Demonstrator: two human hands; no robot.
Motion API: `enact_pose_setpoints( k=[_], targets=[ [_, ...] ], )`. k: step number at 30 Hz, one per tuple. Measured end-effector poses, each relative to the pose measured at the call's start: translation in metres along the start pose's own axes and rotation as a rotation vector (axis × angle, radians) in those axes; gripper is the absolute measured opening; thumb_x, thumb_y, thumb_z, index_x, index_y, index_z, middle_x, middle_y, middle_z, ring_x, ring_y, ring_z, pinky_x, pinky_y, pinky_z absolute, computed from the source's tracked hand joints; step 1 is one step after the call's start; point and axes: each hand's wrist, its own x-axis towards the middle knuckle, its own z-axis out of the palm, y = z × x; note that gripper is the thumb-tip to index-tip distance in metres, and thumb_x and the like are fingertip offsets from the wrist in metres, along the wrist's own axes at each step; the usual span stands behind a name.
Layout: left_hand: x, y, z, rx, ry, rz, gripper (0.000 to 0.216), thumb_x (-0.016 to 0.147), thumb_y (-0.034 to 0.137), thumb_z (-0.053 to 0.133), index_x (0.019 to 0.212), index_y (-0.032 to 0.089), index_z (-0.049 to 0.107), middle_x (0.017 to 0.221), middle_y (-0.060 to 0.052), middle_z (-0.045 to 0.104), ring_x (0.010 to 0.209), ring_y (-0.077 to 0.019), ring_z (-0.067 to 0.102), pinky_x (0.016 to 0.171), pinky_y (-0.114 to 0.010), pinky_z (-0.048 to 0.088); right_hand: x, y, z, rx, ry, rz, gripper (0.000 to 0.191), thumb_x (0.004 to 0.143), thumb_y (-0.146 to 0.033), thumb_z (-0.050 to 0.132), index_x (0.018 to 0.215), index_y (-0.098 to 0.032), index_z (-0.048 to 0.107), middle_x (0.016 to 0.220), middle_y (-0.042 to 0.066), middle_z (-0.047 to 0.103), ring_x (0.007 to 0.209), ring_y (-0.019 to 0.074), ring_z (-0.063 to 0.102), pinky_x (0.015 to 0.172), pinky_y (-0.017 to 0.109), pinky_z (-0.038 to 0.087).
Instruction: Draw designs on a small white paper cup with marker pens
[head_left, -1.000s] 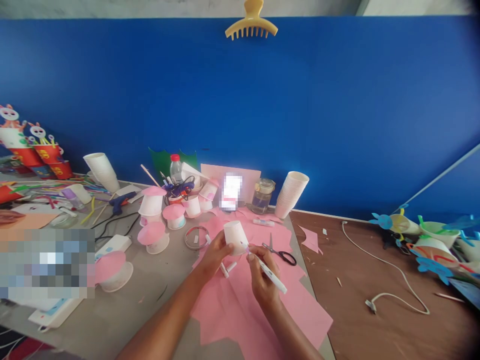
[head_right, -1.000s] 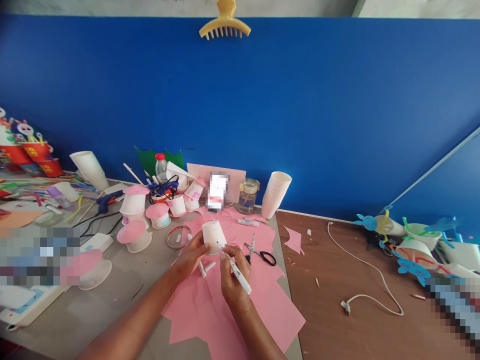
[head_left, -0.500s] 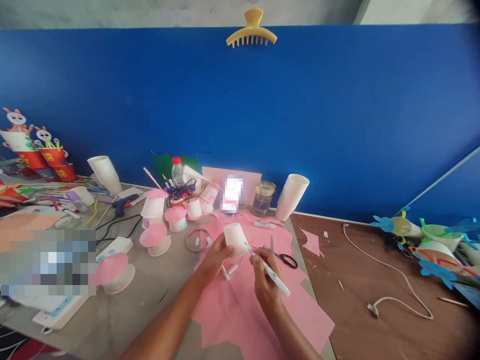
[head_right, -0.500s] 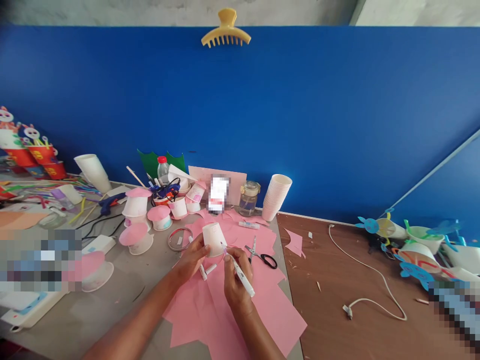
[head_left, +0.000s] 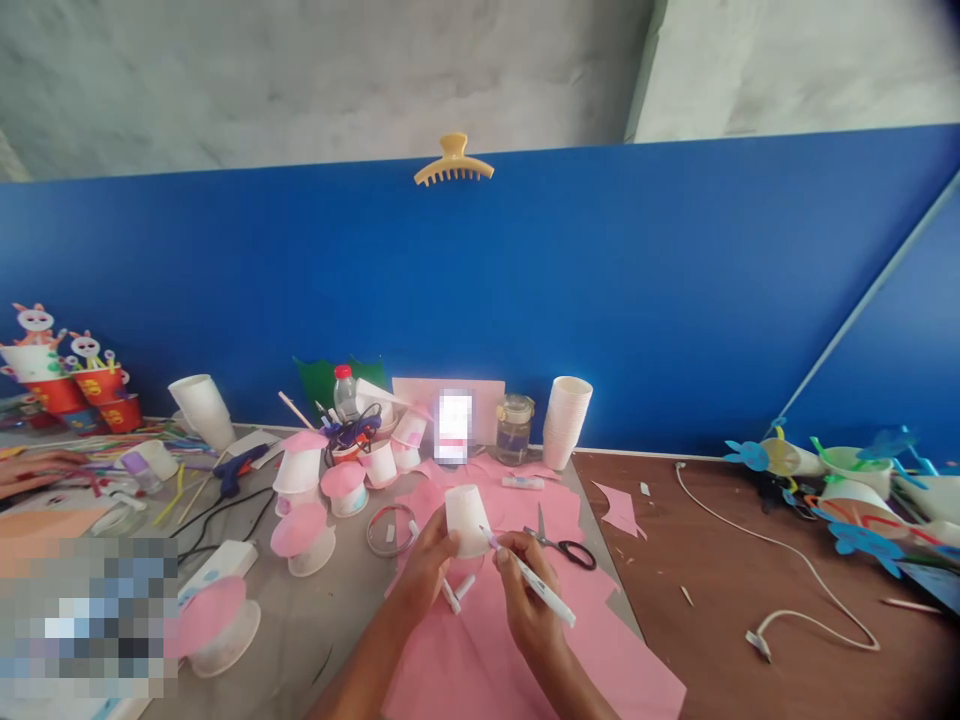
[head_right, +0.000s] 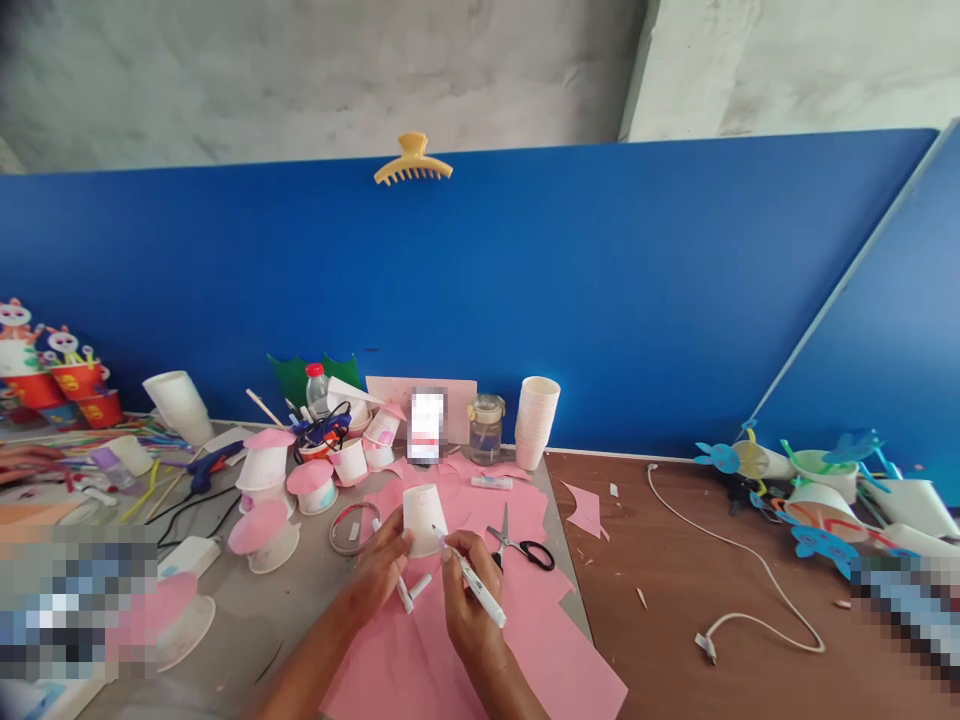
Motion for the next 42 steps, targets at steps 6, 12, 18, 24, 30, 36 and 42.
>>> enact_pose_setpoints(
  k=[6, 12, 18, 24, 30, 36, 42],
  targets=[
    [0.0009, 0.0007, 0.0008, 0.004, 0.001, 0.001, 0.037, 0.082, 0.035, 0.064, 0.117, 0.021, 0.062, 0.112, -0.009, 0.066, 0.109, -0.0271, 0.056, 0.092, -0.037, 0.042, 0.001, 0.0007, 0.0002, 0.004, -0.001, -0.024, 0.013, 0.089, -0.029, 0.05, 0.084, -0.02, 0.059, 0.063, 0.0, 0.059, 0.052, 0.014, 0.053, 0.048, 0.024, 0.043],
    [0.0004, 0.0039, 0.003, 0.004, -0.002, 0.004, 0.04, 0.082, 0.034, 0.064, 0.12, 0.021, 0.062, 0.113, -0.009, 0.065, 0.111, -0.0271, 0.054, 0.093, -0.037, 0.041, -0.0006, 0.0031, 0.0012, -0.027, -0.017, -0.063, 0.013, 0.089, -0.028, 0.051, 0.086, -0.02, 0.06, 0.067, 0.001, 0.062, 0.055, 0.0147, 0.057, 0.051, 0.025, 0.047],
    [0.0011, 0.004, 0.0025, 0.016, -0.006, -0.001, 0.039, 0.082, 0.035, 0.064, 0.119, 0.021, 0.063, 0.11, -0.008, 0.066, 0.11, -0.0267, 0.055, 0.094, -0.037, 0.04, 0.001, 0.001, 0.0012, -0.053, -0.016, -0.069, 0.016, 0.089, -0.03, 0.05, 0.083, -0.02, 0.061, 0.067, 0.002, 0.064, 0.056, 0.0155, 0.059, 0.053, 0.026, 0.048],
    [0.0016, 0.0024, 0.002, 0.006, -0.002, 0.001, 0.04, 0.081, 0.035, 0.064, 0.119, 0.021, 0.062, 0.106, -0.008, 0.068, 0.11, -0.0268, 0.055, 0.093, -0.037, 0.041, 0.002, 0.0003, 0.0016, -0.025, -0.021, -0.07, 0.018, 0.09, -0.03, 0.049, 0.082, -0.02, 0.061, 0.067, 0.002, 0.064, 0.056, 0.0156, 0.059, 0.052, 0.026, 0.048],
    [0.0017, 0.0052, 0.0044, 0.024, 0.014, -0.011, 0.043, 0.078, 0.04, 0.067, 0.116, 0.02, 0.063, 0.109, -0.009, 0.067, 0.111, -0.0285, 0.055, 0.093, -0.038, 0.042, -0.0012, 0.0058, 0.0028, -0.045, -0.039, -0.025, 0.017, 0.089, -0.031, 0.05, 0.086, -0.02, 0.062, 0.071, 0.003, 0.066, 0.058, 0.0163, 0.06, 0.053, 0.027, 0.047],
    [0.0009, 0.0084, 0.0068, 0.013, 0.007, -0.018, 0.038, 0.079, 0.039, 0.066, 0.112, 0.019, 0.064, 0.107, -0.01, 0.067, 0.111, -0.0287, 0.055, 0.094, -0.039, 0.042, 0.0003, 0.0049, 0.0014, 0.023, 0.006, 0.048, 0.02, 0.091, -0.034, 0.049, 0.084, -0.019, 0.06, 0.066, 0.001, 0.062, 0.056, 0.0151, 0.056, 0.051, 0.025, 0.045],
    [0.0018, 0.0087, 0.0078, 0.04, 0.026, -0.022, 0.035, 0.079, 0.043, 0.064, 0.104, 0.019, 0.066, 0.104, -0.009, 0.068, 0.108, -0.0284, 0.057, 0.094, -0.04, 0.042, 0.0037, 0.0036, 0.0, 0.111, 0.025, 0.109, 0.024, 0.091, -0.038, 0.05, 0.081, -0.019, 0.061, 0.063, 0.001, 0.058, 0.058, 0.0153, 0.054, 0.052, 0.026, 0.045]
  ],
)
